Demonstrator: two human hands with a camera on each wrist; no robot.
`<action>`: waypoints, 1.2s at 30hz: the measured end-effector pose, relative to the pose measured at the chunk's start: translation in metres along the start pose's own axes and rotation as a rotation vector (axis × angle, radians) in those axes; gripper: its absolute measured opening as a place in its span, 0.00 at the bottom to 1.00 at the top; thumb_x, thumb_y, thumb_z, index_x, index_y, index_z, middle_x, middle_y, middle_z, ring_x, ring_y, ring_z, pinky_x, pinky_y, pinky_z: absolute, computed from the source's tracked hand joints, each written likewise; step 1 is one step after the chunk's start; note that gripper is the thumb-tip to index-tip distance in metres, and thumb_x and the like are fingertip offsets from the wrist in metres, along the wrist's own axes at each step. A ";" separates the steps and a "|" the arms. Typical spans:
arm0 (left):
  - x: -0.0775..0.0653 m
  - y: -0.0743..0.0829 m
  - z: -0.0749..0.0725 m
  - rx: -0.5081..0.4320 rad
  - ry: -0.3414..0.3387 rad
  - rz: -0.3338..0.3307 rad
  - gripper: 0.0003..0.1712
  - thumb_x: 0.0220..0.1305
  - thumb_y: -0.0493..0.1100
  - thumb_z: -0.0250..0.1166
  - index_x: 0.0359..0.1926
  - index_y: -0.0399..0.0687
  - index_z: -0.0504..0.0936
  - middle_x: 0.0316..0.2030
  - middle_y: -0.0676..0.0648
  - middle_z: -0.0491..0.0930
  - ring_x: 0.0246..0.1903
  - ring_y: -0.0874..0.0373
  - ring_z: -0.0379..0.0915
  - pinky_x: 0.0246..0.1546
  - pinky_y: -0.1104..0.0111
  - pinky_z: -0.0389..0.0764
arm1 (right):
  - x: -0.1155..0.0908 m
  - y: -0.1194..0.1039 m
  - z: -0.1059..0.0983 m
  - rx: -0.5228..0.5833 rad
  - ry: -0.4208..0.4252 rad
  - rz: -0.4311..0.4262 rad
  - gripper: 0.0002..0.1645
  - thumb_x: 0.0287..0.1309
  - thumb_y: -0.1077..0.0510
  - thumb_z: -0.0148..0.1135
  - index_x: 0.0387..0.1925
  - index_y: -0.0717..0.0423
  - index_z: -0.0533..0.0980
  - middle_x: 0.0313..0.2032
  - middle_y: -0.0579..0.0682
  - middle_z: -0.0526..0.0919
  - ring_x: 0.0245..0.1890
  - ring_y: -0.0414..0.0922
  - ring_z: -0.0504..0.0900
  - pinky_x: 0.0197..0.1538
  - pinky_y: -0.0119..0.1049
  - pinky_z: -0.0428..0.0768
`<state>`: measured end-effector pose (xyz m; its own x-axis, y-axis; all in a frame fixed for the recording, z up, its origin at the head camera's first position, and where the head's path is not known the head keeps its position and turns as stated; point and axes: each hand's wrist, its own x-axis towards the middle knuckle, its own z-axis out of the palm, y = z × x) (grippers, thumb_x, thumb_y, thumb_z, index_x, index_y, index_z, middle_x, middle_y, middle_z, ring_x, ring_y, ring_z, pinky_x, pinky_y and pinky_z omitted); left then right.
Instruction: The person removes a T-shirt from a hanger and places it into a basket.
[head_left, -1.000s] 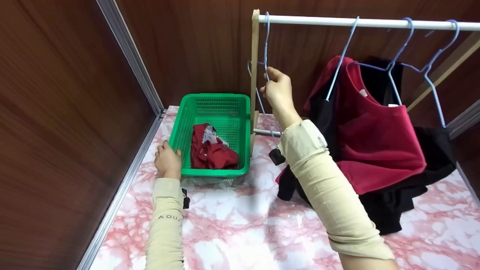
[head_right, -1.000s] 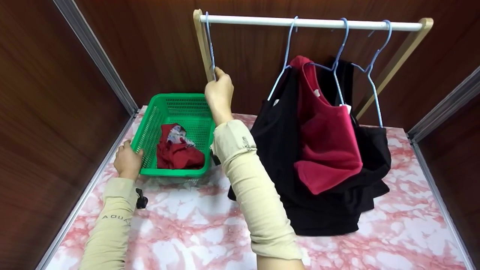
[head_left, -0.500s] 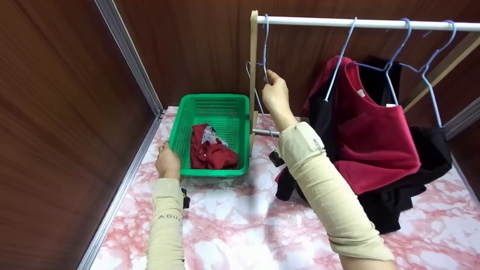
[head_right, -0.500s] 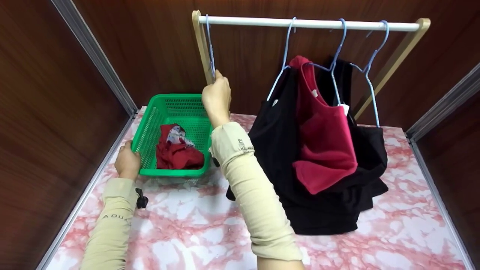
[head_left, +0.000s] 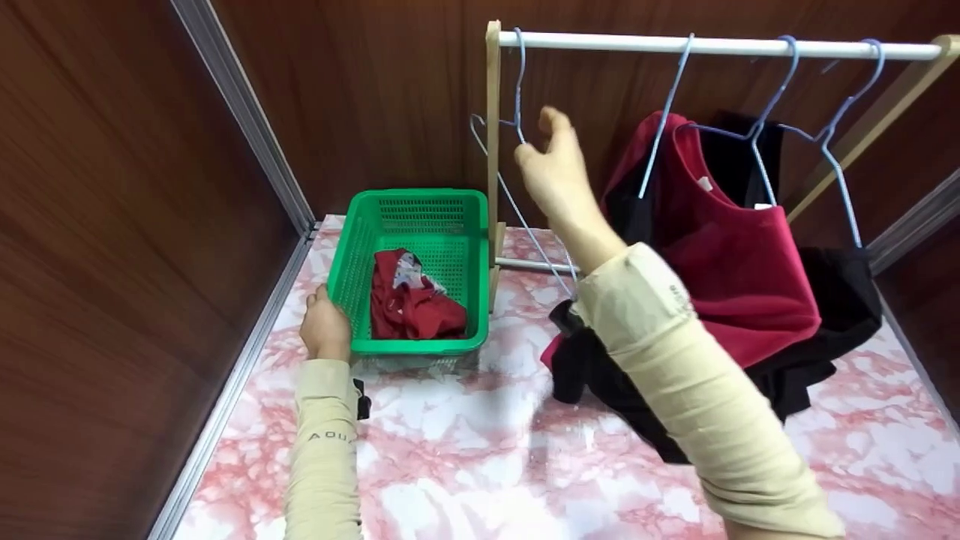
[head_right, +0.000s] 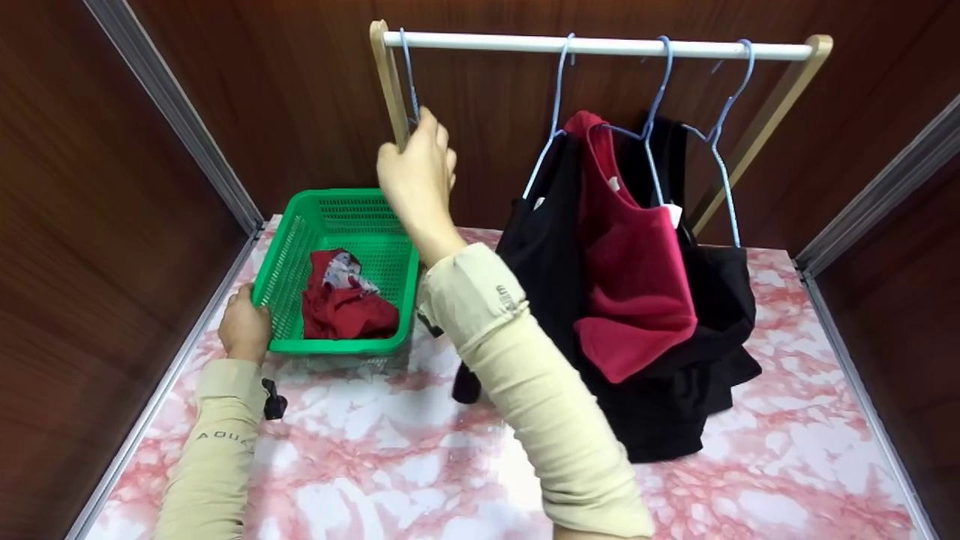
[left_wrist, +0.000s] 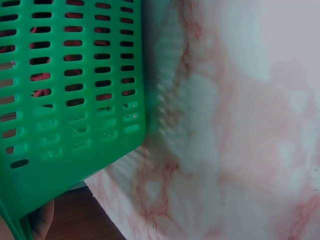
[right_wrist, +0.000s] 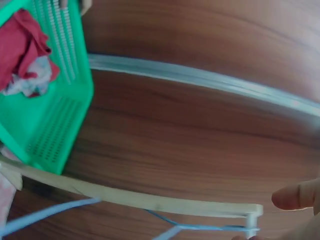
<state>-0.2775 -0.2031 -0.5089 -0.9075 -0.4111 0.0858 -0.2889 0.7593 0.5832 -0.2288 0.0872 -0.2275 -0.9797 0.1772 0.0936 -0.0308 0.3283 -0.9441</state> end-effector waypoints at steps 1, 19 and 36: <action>0.000 -0.001 -0.001 -0.001 0.001 0.001 0.26 0.65 0.36 0.48 0.65 0.41 0.64 0.56 0.34 0.71 0.52 0.35 0.74 0.49 0.46 0.74 | -0.002 -0.003 -0.004 -0.002 0.004 -0.016 0.35 0.62 0.66 0.45 0.71 0.57 0.52 0.71 0.53 0.58 0.70 0.47 0.58 0.71 0.33 0.58; -0.003 -0.011 -0.003 -0.008 0.019 -0.007 0.27 0.65 0.36 0.48 0.65 0.41 0.64 0.58 0.34 0.70 0.51 0.34 0.73 0.49 0.45 0.73 | 0.034 0.052 -0.097 0.033 0.232 0.047 0.33 0.61 0.63 0.45 0.68 0.67 0.57 0.67 0.61 0.63 0.66 0.46 0.62 0.68 0.29 0.62; -0.006 -0.010 -0.001 -0.019 0.027 -0.008 0.27 0.64 0.36 0.49 0.66 0.41 0.64 0.57 0.33 0.71 0.51 0.34 0.73 0.49 0.45 0.73 | 0.039 0.078 -0.092 0.460 0.136 0.051 0.30 0.61 0.68 0.48 0.64 0.73 0.56 0.25 0.41 0.75 0.24 0.32 0.74 0.33 0.19 0.75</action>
<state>-0.2686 -0.2089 -0.5148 -0.8964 -0.4313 0.1026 -0.2902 0.7459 0.5996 -0.2514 0.2053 -0.2684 -0.9485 0.3120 0.0551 -0.0979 -0.1231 -0.9876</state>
